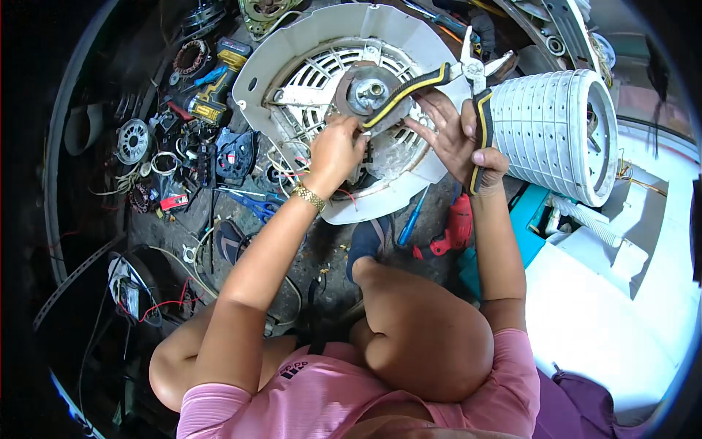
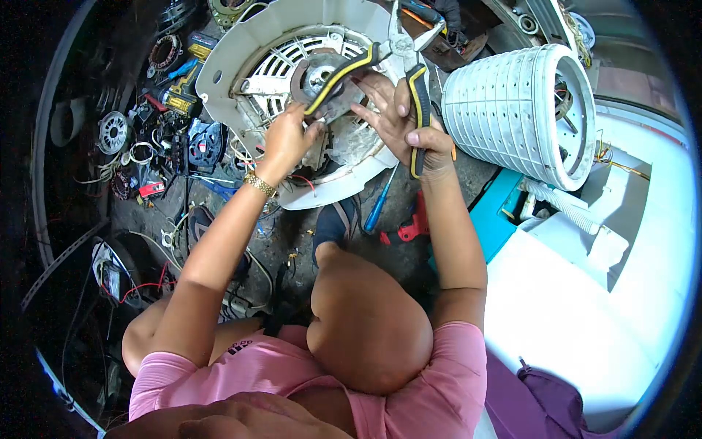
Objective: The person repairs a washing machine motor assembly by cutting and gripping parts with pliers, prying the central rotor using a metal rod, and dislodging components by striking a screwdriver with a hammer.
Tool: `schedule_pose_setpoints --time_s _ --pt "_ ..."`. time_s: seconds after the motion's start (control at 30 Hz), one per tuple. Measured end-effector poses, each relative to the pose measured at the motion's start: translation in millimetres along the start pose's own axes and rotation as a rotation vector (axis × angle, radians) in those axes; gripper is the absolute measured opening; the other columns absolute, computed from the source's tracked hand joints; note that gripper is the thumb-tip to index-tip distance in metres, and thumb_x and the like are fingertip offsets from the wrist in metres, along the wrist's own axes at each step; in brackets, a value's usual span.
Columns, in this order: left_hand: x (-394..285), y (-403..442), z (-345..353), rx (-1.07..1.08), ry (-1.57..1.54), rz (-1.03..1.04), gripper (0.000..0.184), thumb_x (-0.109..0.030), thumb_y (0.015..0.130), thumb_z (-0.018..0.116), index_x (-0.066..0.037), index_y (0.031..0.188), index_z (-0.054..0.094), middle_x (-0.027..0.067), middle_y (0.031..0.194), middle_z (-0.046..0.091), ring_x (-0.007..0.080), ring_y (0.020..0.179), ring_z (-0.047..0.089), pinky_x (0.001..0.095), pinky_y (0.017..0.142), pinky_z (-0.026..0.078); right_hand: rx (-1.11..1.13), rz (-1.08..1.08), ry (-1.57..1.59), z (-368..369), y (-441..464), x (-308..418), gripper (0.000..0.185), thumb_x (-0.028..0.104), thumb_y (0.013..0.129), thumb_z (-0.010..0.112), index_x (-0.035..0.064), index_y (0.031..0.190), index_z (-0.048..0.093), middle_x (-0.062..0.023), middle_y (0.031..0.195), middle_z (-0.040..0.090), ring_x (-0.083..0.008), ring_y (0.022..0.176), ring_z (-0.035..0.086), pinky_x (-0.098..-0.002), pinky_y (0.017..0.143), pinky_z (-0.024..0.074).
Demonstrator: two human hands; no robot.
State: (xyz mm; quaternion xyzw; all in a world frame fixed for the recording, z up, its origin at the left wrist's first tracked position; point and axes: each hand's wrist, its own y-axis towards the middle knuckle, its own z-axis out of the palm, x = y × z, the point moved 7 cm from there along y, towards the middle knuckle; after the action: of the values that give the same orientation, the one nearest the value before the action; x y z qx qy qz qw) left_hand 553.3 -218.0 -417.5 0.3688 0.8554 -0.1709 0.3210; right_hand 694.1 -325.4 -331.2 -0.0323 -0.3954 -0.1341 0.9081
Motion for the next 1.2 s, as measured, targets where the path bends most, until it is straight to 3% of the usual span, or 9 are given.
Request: schedule_pose_setpoints --time_s 0.07,0.27,0.4,0.57,0.67,0.8,0.87,1.1,1.2 --pt "13.2 4.2 9.4 0.028 -0.121 -0.107 0.021 -0.018 0.077 0.07 -0.005 0.092 0.064 0.0128 0.084 0.065 0.0311 0.085 0.063 0.0393 0.069 0.049 0.015 -0.015 -0.016 6.1 4.4 4.6 0.037 0.022 0.057 0.066 0.0128 0.084 0.044 -0.0304 0.141 0.029 -0.0432 0.139 0.015 -0.0614 0.11 0.0099" --pt "1.3 9.2 6.1 -0.038 0.057 0.002 0.018 -0.02 0.082 0.061 -0.002 0.082 0.064 0.0171 0.081 0.064 0.0353 0.08 0.062 0.0442 0.07 0.048 -0.133 -0.13 -0.368 -8.4 -9.4 31.0 0.036 0.019 0.058 0.064 0.0106 0.086 0.044 -0.0282 0.146 0.023 -0.0429 0.141 0.009 -0.0608 0.111 0.0024" --pt "-1.7 14.1 6.3 0.079 0.197 -0.01 0.027 -0.025 0.084 0.052 -0.001 0.079 0.063 0.0189 0.081 0.064 0.0357 0.083 0.061 0.0461 0.073 0.048 -0.025 -0.184 -0.078 -3.8 -22.6 25.7 0.035 0.018 0.061 0.063 0.0118 0.089 0.044 -0.0242 0.146 0.025 -0.0456 0.139 0.01 -0.0625 0.11 0.0058" --pt "-11.1 21.8 -0.4 0.258 0.319 0.134 0.025 -0.027 0.08 0.056 -0.004 0.081 0.064 0.0195 0.082 0.065 0.0363 0.08 0.062 0.0454 0.075 0.048 -0.438 -0.303 -0.498 -34.0 -106.0 40.2 0.036 0.02 0.064 0.065 0.012 0.095 0.048 -0.0194 0.147 0.026 -0.0376 0.141 0.014 -0.063 0.109 0.0097" --pt "-4.4 25.1 6.1 0.204 0.211 0.115 0.022 -0.026 0.079 0.059 -0.004 0.082 0.064 0.018 0.081 0.065 0.0348 0.079 0.062 0.0436 0.074 0.049 -0.464 -0.426 -0.399 -42.9 -120.0 49.5 0.035 0.021 0.065 0.064 0.012 0.094 0.049 -0.0207 0.146 0.029 -0.0375 0.141 0.015 -0.0631 0.109 0.01" --pt "9.8 23.9 5.8 0.217 -0.055 -0.098 0.018 -0.022 0.081 0.064 -0.004 0.083 0.063 0.0169 0.078 0.065 0.0344 0.077 0.063 0.0439 0.07 0.048 -0.367 -0.409 -0.221 -42.8 -113.3 41.3 0.034 0.022 0.064 0.064 0.012 0.092 0.048 -0.0239 0.142 0.034 -0.0378 0.139 0.021 -0.066 0.108 0.0105" --pt "8.8 23.4 2.2 0.208 0.048 -0.039 0.013 -0.02 0.081 0.065 -0.007 0.084 0.064 0.0164 0.078 0.065 0.0337 0.076 0.063 0.0446 0.066 0.048 -0.282 -0.325 -0.166 -40.4 -106.0 27.3 0.04 0.024 0.062 0.065 0.0112 0.097 0.05 -0.0239 0.142 0.033 -0.0413 0.135 0.026 -0.067 0.108 0.0109" --pt "8.1 11.6 -3.1 0.125 0.161 -0.025 0.02 -0.024 0.085 0.06 -0.004 0.083 0.064 0.0185 0.075 0.065 0.0361 0.075 0.064 0.0448 0.067 0.05 -0.142 -0.256 -0.237 -15.5 -50.4 25.0 0.049 0.037 0.059 0.071 0.0177 0.1 0.052 -0.0266 0.149 0.017 -0.0485 0.138 0.011 -0.0583 0.11 0.0096" --pt "19.3 14.4 4.2 0.211 0.048 -0.124 0.026 -0.028 0.085 0.059 -0.003 0.087 0.065 0.0211 0.084 0.065 0.0373 0.082 0.063 0.0462 0.073 0.049 -0.279 -0.087 -0.314 -20.9 -39.8 12.4 0.034 0.01 0.063 0.061 0.008 0.093 0.046 -0.0244 0.129 0.042 -0.0435 0.12 0.044 -0.0567 0.107 0.0273"
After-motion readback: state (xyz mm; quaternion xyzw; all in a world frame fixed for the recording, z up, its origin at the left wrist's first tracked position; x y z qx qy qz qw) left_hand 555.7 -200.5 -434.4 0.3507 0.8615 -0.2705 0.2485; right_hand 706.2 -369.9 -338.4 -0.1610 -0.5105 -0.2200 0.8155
